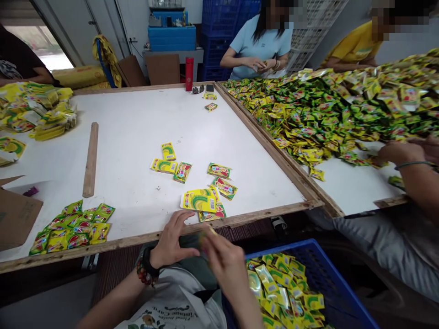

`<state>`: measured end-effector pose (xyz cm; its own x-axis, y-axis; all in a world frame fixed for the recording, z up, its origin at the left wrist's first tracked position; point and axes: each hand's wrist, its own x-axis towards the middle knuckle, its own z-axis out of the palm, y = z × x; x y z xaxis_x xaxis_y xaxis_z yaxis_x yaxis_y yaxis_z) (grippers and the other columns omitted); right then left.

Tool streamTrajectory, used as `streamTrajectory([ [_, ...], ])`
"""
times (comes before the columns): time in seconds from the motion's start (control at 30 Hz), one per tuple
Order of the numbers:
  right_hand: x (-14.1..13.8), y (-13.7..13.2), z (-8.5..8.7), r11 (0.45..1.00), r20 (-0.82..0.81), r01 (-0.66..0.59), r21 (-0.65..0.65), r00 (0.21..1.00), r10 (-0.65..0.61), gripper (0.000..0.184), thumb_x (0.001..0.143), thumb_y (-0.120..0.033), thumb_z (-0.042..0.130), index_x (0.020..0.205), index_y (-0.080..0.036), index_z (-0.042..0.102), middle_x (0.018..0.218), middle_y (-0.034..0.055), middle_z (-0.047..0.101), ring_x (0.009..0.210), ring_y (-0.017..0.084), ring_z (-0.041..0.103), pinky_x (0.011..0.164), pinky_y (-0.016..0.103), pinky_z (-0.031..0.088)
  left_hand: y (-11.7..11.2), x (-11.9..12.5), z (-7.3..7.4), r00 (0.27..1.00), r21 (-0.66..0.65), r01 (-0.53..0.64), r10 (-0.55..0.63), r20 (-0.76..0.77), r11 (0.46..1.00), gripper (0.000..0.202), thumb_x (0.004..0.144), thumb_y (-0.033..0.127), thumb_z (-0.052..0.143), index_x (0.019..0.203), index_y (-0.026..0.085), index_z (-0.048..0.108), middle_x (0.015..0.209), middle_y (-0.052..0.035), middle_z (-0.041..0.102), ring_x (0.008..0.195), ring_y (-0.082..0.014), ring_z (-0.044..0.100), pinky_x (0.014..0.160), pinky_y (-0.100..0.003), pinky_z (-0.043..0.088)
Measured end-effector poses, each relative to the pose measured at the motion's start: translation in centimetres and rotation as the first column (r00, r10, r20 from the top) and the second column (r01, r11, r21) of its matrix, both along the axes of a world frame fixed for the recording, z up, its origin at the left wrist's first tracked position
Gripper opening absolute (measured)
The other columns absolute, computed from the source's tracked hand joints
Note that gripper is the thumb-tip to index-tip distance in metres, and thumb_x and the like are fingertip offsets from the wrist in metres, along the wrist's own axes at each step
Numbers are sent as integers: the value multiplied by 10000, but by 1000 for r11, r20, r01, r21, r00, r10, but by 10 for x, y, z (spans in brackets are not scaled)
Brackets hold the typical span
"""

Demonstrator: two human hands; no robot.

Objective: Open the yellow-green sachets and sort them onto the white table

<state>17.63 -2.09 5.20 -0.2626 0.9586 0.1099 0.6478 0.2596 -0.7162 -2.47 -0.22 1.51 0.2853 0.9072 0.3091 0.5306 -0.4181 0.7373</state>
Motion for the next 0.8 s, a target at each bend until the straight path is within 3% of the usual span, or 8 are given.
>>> streamTrajectory([
  [0.07,45,-10,-1,974,380,205,-92,912,-156,363,867,-384,527,1136,-238,724,905,120,778,616,294,737,512,351,576,17,-3,15,987,-44,-8,1,-161,999,586,851,358,611,1372,241,371,1407,-122,439,1263,-296,429,1035,-485,408],
  [0.17,80,-12,-12,949,614,301,-96,768,-182,371,821,-381,577,1091,-189,743,1018,176,750,810,370,735,622,433,592,53,-1,27,893,-110,-57,2,-450,992,553,849,194,597,1362,222,391,1438,-130,416,1263,-317,404,1005,-498,402],
  [0.3,33,23,-32,992,325,89,95,939,-115,452,879,-283,513,1312,-175,587,1360,163,573,1279,314,518,1017,474,464,87,0,39,783,-243,29,-173,-598,969,465,781,265,703,1204,170,533,1168,-122,598,1080,-298,547,904,-418,460],
  [0.4,-24,54,-39,981,116,-44,187,993,23,533,873,-195,498,1405,-189,475,1450,154,476,1381,321,379,1093,554,347,80,-10,50,856,-245,54,-172,-487,968,379,780,350,699,1098,170,598,1046,-95,635,963,-259,606,853,-366,486],
  [0.47,-52,61,-41,982,-67,-109,153,991,120,533,882,-151,448,1412,-207,459,1396,139,540,1325,292,462,1073,530,380,62,-16,54,950,-196,-29,-34,-309,980,421,780,364,690,1144,183,581,1028,-75,643,925,-238,617,839,-355,495],
  [0.6,-77,40,-51,985,-531,-147,-91,844,76,433,879,-230,496,1306,-235,566,1215,88,680,1087,238,640,930,402,519,20,-8,41,917,-222,-373,395,63,901,724,799,350,658,1403,186,293,1042,-67,627,836,-192,624,760,-328,514],
  [0.7,-77,20,-57,949,-764,-148,-278,633,-125,392,769,-353,630,1144,-255,685,1128,59,723,1029,271,666,893,411,540,1,12,17,844,-259,-462,510,167,848,741,811,347,635,1400,175,220,1052,-87,620,827,-191,642,732,-326,524],
  [0.8,-74,16,-52,902,-833,-187,-389,489,-258,399,764,-470,611,1053,-227,741,1065,87,741,1011,311,675,888,450,538,-3,26,-7,806,-100,-521,528,267,847,691,778,347,674,1308,181,263,1186,-147,578,1023,-241,636,859,-383,519],
])
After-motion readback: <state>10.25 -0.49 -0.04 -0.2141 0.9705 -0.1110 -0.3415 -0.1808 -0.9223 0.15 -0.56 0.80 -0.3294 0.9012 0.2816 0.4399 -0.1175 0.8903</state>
